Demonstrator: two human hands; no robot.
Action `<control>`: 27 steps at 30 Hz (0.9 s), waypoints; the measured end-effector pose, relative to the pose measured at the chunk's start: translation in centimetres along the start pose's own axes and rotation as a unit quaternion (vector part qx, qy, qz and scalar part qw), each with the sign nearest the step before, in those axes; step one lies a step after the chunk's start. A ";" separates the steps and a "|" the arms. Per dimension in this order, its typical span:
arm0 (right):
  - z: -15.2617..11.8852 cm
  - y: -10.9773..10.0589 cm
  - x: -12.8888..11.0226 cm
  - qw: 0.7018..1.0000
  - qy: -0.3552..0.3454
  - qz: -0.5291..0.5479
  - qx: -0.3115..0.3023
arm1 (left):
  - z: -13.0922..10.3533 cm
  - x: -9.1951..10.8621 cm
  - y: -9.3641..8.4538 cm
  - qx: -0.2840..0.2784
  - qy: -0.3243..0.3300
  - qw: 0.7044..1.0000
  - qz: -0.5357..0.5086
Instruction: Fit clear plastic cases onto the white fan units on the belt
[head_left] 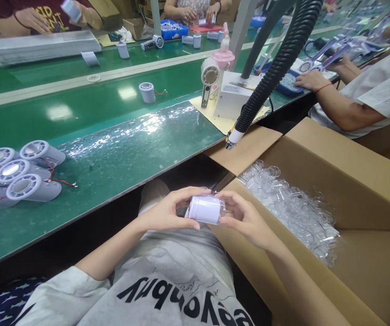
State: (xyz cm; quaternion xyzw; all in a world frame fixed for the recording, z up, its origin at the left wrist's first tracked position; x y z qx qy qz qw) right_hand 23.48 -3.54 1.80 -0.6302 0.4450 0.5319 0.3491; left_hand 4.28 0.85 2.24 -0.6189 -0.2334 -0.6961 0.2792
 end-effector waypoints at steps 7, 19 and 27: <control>0.1 0.2 1.0 0.998 0.042 0.047 0.010 | -0.1 -0.1 0.2 -0.010 0.009 1.000 0.007; 0.4 1.8 2.1 0.969 0.169 0.182 -0.007 | -0.3 -0.4 0.1 -0.011 0.052 0.998 0.022; 0.2 2.6 2.6 0.938 0.268 0.214 -0.055 | -0.3 -0.3 0.3 -0.016 0.045 0.997 0.055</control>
Point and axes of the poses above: each hand's wrist, its own z-axis towards the middle knuckle, its own y-axis out of the palm, x = y × z, the point moved 4 cm from there along z, towards the middle knuckle, and after that the axes turned 5 degrees about y, right-handed, at the moved point
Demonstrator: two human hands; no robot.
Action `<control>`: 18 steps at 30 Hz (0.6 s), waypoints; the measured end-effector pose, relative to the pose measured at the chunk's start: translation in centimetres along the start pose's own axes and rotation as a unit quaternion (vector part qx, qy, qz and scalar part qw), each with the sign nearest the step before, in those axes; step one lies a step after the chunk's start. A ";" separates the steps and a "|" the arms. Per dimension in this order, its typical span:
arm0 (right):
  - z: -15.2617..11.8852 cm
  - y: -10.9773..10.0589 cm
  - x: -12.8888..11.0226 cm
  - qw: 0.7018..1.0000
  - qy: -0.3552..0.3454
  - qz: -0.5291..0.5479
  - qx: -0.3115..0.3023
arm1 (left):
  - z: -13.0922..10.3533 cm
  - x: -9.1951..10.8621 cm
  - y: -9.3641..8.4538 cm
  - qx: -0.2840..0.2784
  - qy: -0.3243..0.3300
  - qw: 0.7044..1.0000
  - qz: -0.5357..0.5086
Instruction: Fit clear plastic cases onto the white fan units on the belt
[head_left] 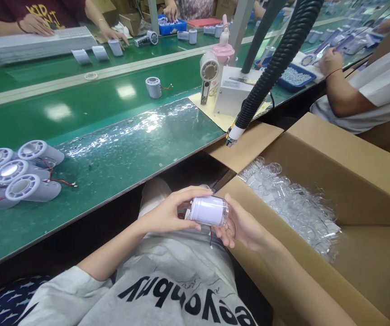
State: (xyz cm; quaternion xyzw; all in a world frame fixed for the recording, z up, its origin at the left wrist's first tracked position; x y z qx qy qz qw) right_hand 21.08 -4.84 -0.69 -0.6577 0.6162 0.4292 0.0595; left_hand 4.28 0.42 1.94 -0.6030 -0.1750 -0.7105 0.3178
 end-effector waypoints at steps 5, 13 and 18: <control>-0.5 -1.1 -0.6 0.966 -0.137 -0.178 0.127 | -0.3 0.2 0.4 0.031 -0.080 0.994 -0.075; -2.9 -0.4 -2.4 0.785 -0.435 -0.429 0.097 | -0.4 0.1 0.4 0.026 -0.119 0.980 -0.159; -2.1 -1.2 -1.9 0.926 -0.314 -0.207 0.039 | -0.1 0.4 0.3 -0.004 -0.090 0.986 -0.143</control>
Point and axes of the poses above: each hand's wrist, its own z-axis towards the middle knuckle, its own y-axis out of the palm, x = y × z, the point moved 4 cm from there along z, towards the middle knuckle, and after that the axes turned 5 degrees about y, right-handed, at the moved point
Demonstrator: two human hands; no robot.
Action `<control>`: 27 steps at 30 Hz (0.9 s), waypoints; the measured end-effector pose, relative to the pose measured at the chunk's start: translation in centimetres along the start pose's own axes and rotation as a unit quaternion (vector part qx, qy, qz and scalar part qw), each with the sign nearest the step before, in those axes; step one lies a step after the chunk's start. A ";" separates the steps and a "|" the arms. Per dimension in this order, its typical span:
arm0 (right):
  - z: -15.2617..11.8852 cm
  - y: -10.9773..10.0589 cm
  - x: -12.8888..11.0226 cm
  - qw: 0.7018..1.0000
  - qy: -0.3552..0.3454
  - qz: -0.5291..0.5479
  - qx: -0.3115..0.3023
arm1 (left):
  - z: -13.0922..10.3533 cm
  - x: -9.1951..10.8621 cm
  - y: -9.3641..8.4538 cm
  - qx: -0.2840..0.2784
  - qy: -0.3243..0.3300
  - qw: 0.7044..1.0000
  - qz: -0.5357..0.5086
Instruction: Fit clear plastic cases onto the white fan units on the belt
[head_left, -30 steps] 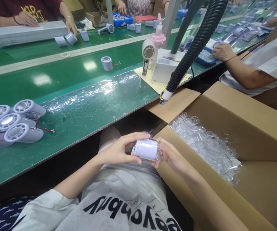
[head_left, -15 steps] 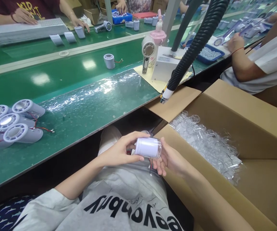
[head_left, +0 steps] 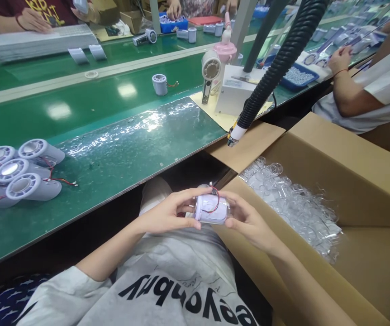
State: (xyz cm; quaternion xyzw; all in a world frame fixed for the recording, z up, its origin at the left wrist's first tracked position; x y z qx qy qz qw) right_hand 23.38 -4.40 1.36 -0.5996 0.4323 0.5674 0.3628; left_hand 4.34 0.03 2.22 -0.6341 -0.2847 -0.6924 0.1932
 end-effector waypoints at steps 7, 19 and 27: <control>0.0 0.4 1.6 0.998 0.068 0.008 0.008 | -0.4 -2.2 -0.1 -0.007 -0.067 0.998 -0.018; -0.7 -0.2 1.3 0.998 0.041 0.000 0.045 | 1.7 -1.5 1.3 0.038 -0.053 0.993 0.095; -2.4 0.0 1.9 0.993 0.062 -0.007 0.097 | 1.0 -0.5 1.8 0.049 -0.017 0.979 0.196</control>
Point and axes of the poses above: each hand's wrist, its own z-axis towards the middle knuckle, its own y-axis out of the palm, x = y × z, the point moved 4 cm from there along z, towards the middle knuckle, and after that the axes turned 5 degrees about y, right-handed, at the moved point
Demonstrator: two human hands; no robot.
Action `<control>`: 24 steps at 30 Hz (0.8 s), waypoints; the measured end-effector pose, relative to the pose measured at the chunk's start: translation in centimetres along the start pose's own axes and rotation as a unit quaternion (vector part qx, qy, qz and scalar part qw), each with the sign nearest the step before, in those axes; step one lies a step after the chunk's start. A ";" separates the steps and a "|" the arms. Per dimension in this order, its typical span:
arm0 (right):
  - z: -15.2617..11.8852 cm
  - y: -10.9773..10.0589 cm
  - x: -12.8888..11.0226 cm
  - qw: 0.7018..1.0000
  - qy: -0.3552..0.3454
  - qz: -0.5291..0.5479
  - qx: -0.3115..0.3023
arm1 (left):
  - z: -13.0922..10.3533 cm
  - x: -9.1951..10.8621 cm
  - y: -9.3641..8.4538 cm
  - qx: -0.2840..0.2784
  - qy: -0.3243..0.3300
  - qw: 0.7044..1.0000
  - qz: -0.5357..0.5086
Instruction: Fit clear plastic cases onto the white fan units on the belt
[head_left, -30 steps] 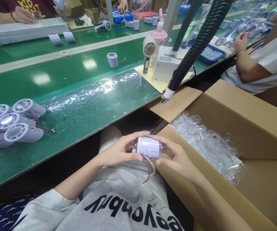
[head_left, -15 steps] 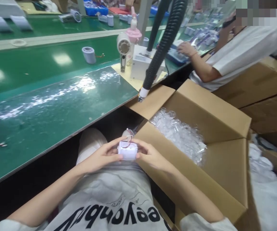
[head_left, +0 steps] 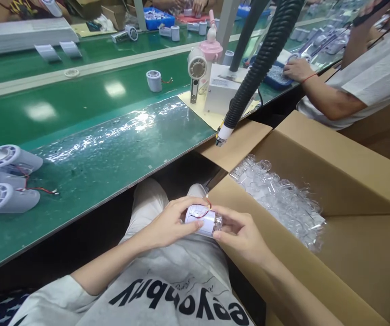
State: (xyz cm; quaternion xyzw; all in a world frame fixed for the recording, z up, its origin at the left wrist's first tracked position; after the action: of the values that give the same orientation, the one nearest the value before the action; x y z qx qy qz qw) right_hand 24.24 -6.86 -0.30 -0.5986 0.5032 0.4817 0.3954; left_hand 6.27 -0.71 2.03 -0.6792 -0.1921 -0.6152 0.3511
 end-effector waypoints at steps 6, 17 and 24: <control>0.7 0.3 0.2 0.993 0.015 0.104 -0.063 | -1.1 -1.4 -0.3 -0.104 -0.003 0.978 -0.181; 0.5 1.1 0.8 0.993 0.036 0.081 -0.072 | -1.6 -3.1 0.6 -0.106 -0.077 0.955 -0.267; 1.8 -5.1 2.8 0.984 0.156 0.025 0.085 | 0.8 -2.1 -3.9 -0.002 -0.147 0.989 -0.026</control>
State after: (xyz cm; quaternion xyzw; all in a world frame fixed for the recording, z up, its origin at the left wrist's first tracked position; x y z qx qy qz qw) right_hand 29.05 -4.86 -3.47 -0.6179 0.6125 0.3479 0.3493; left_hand 3.76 2.86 0.89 -0.7579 -0.2578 -0.5177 0.3019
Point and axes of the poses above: each hand's wrist, its own z-axis towards the middle knuckle, its own y-axis out of the palm, x = y × z, the point moved 4 cm from there along z, towards the middle knuckle, and after that the axes turned 5 degrees about y, right-handed, at the moved point
